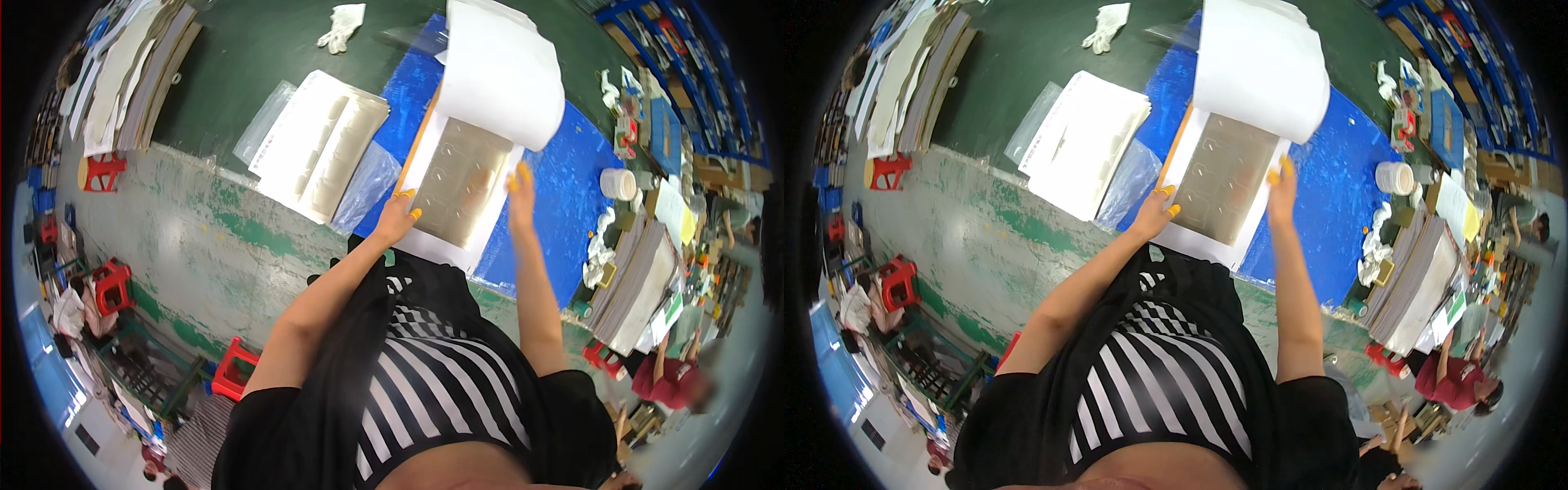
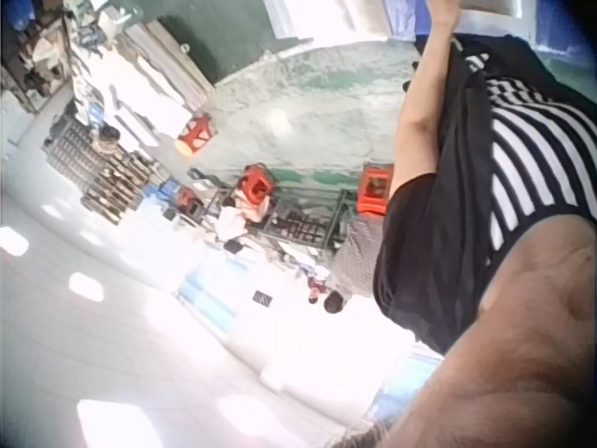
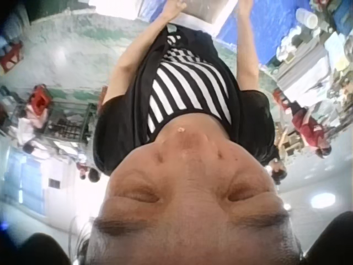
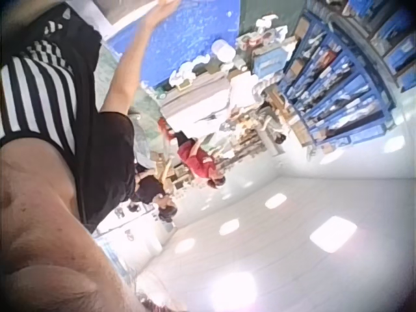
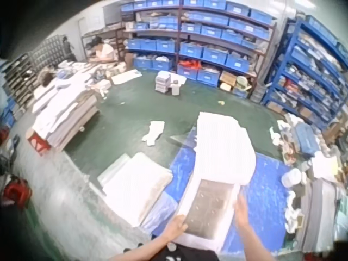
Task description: Inspecting and organizing flat metal sheets with cutouts in a fabrication facility.
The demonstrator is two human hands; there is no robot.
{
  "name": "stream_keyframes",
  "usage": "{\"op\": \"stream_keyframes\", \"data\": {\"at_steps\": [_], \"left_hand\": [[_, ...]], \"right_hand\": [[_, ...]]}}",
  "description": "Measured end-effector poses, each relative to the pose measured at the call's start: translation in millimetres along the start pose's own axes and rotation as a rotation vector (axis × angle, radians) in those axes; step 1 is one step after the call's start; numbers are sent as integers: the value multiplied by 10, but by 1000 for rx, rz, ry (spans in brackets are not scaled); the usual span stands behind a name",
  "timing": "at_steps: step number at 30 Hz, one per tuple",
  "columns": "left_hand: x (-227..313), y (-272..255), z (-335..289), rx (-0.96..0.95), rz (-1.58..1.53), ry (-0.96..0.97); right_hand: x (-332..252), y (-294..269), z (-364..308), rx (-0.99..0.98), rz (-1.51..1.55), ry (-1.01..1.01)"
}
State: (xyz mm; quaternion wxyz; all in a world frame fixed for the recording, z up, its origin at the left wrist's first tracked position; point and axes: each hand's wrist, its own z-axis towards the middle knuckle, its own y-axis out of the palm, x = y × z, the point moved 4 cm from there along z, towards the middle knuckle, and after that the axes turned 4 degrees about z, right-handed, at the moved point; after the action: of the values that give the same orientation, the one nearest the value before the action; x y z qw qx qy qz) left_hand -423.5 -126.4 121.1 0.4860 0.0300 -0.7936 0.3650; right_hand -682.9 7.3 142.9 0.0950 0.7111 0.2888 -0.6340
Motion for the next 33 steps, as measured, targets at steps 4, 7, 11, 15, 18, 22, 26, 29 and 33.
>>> {"op": "stream_keyframes", "data": {"at_steps": [4,7,11,15,18,22,26,29,33], "left_hand": [[-36,122,72,25,52,32],[-131,136,109,-34,51,-168],[-196,129,170,-6,-34,-221],[-208,176,178,-128,56,-223],[-215,140,98,11,-191,-207],[234,-209,-89,-261,-878,-497],[369,-597,-192,-272,-1042,-473],[237,-917,-190,-197,-1033,-468],[-287,-1182,-74,260,222,-183]], "right_hand": [[664,197,-719,-320,-596,22],[287,419,-1028,-183,-680,-215],[169,418,-1014,-217,-696,-154],[178,331,-942,-332,-654,-173],[82,276,-897,-387,-607,-197],[-410,295,-950,-346,-856,-567],[-476,342,-837,-366,-641,-693],[-740,313,-736,-296,-112,-159],[-1380,343,-787,-174,-333,-645]]}}
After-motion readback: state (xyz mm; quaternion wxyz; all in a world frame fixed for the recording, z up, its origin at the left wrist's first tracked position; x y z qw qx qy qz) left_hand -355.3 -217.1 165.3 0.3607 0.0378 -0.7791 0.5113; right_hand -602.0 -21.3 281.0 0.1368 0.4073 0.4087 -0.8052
